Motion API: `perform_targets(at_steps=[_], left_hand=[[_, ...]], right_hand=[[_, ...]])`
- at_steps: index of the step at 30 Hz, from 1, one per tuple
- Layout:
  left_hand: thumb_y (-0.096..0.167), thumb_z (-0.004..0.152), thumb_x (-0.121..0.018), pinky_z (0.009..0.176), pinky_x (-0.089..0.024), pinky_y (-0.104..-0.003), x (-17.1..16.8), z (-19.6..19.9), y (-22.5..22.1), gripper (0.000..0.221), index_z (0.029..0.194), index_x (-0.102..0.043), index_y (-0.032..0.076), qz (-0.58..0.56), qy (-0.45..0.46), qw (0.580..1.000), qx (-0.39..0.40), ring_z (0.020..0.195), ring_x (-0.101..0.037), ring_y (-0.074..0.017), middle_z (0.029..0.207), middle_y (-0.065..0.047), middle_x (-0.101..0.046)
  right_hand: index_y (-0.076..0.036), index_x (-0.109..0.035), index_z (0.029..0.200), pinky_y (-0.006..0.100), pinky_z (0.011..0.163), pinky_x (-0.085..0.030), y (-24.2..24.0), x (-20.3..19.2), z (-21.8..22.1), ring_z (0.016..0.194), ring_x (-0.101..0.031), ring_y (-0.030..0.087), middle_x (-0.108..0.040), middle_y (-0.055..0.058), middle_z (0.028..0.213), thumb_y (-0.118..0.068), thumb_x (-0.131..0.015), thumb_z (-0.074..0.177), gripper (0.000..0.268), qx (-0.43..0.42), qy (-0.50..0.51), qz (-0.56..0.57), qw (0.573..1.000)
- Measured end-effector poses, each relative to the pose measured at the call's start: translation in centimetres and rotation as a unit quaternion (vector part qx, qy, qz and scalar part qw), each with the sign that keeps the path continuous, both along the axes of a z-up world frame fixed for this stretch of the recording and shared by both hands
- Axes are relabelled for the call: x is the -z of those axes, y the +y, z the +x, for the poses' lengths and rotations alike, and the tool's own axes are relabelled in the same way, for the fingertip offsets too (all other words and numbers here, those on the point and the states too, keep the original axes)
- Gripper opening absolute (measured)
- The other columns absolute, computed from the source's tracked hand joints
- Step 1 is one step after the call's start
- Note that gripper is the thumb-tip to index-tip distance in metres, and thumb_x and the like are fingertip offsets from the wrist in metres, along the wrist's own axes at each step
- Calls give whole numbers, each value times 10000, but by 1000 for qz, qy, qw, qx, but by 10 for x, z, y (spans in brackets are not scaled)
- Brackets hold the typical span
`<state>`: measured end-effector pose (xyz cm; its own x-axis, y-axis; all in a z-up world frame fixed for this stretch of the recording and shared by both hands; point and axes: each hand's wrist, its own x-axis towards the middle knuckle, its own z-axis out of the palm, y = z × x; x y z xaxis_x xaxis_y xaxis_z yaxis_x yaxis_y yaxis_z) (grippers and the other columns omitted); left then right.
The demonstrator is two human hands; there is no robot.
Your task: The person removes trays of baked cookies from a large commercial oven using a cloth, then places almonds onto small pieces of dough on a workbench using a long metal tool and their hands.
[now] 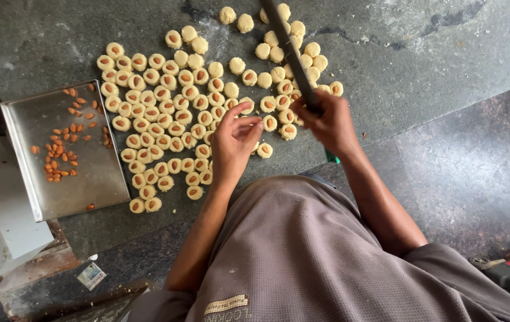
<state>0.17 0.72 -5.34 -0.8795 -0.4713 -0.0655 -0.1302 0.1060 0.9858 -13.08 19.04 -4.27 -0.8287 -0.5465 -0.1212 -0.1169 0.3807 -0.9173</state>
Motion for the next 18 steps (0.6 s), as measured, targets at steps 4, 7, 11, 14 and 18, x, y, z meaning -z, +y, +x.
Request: perform_targets(at_steps=[4,7,11,14,18], left_hand=[[130,938,-755,788,-669,-313,31,-28,-7,444,1337,-590,28,-79,-28,996,-25,920,-789,-207,1081,-162,-779],[97,936,-760,803,-669,-304,58,-63,-15,407,1308,-611,21,-112,-30,993,-32,930,-787,-207,1087,-149,-777],[-2,921,-739,837,-658,-314,85,-103,-26,376,1278,-621,-3,-108,26,993,-42,986,-791,-232,1080,-162,-773],[-32,913,-725,824,-647,-311,96,-119,-33,373,1269,-622,0,-116,1,992,-45,977,-788,-237,1068,-166,-768],[-31,913,-726,810,-645,-300,106,-127,-38,366,1264,-631,13,-142,-26,989,-41,953,-790,-223,1057,-150,-774]], right_hand=[[-29,-726,986,291,445,-454,17,18,-45,544,-596,101,-694,44,728,-163,-792,930,159,123,34,92,988],[-14,-744,912,311,465,-451,22,40,-76,535,-595,116,-708,70,711,-159,-824,920,166,148,110,133,974],[-33,-771,919,326,450,-471,15,77,-97,510,-607,127,-732,81,731,-110,-778,918,77,149,150,159,964],[-42,-782,934,355,488,-507,6,96,-98,525,-645,171,-742,101,765,-110,-743,945,79,130,206,187,952],[-39,-764,885,437,597,-538,-6,100,-89,647,-682,316,-732,130,829,-176,-763,914,140,109,303,225,920]])
